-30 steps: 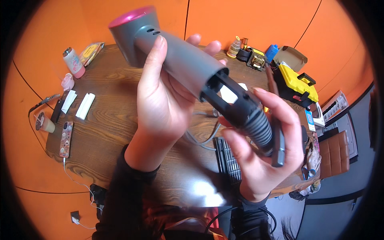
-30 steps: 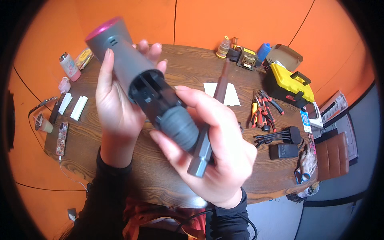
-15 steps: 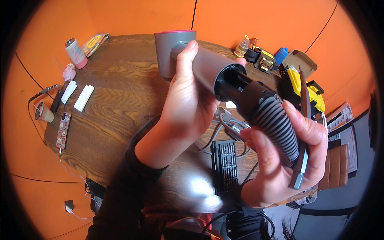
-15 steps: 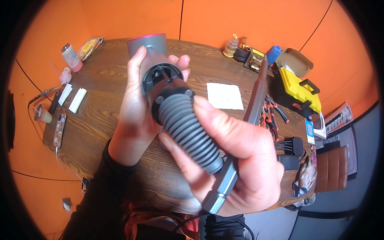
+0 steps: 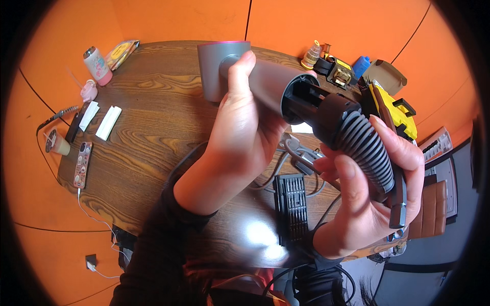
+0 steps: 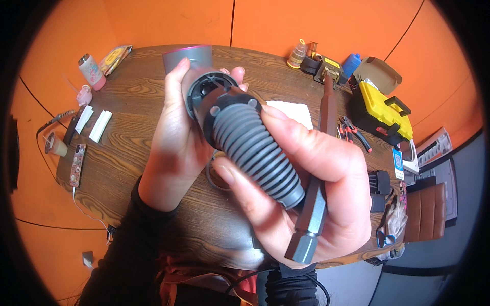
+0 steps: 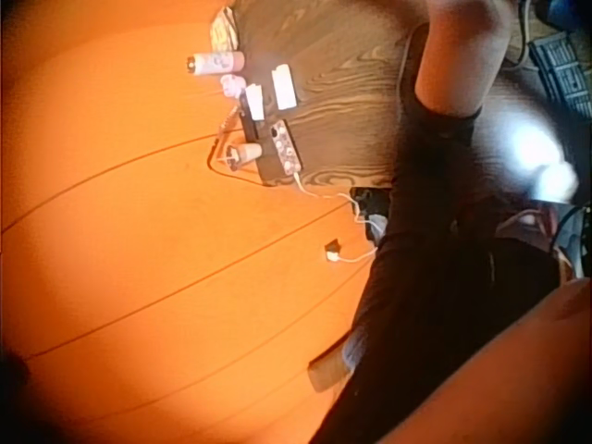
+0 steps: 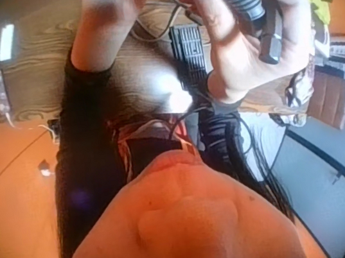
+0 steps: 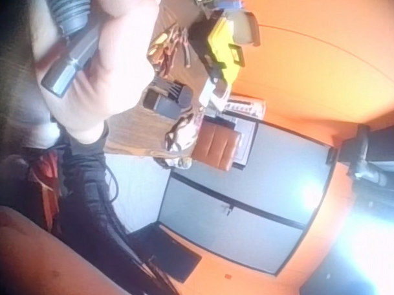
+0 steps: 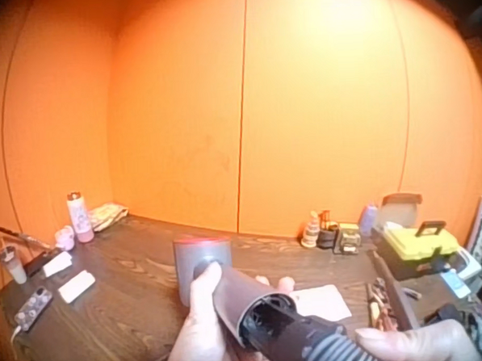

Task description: The person disassembles a hair dryer by removing the handle and internal components. They use a screwdriver to pry open the casing and remove parts, then reassemble the device by inserting components back into the handle and securing the casing.

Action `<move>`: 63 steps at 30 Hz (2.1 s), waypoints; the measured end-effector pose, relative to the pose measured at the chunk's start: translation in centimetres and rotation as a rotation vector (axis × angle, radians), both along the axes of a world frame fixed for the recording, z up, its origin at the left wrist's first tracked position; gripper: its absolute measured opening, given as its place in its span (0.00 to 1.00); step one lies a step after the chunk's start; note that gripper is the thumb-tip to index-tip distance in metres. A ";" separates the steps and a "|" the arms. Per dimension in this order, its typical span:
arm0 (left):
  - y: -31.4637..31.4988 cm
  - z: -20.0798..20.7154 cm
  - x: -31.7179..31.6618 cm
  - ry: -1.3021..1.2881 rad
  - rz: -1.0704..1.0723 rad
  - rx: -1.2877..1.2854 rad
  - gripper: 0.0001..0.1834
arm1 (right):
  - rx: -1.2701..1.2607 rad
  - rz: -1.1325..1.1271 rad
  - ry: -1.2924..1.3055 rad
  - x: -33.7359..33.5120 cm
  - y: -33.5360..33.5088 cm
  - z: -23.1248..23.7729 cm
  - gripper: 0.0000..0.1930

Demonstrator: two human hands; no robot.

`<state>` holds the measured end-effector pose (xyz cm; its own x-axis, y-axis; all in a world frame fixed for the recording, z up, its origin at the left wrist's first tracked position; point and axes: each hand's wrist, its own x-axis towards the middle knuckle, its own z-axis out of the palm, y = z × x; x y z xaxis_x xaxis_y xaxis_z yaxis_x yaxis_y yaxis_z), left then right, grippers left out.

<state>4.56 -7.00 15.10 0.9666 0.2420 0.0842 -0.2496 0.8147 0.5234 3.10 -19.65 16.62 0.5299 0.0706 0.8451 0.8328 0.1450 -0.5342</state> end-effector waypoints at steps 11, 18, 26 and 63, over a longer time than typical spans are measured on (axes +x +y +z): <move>-0.1 0.6 0.1 0.195 0.084 -0.091 0.26 | -0.119 -0.231 0.057 0.8 -0.7 0.1 0.16; -0.2 0.3 0.1 0.177 0.002 -0.084 0.27 | -0.102 -0.236 0.047 0.7 -0.8 0.2 0.16; -0.2 0.2 0.0 0.141 -0.016 -0.053 0.29 | -0.094 -0.191 0.046 0.4 -0.9 0.3 0.17; -0.2 -0.3 -0.3 0.016 -0.285 -0.263 0.32 | -0.213 -0.259 -0.257 -1.0 -2.6 -0.5 0.21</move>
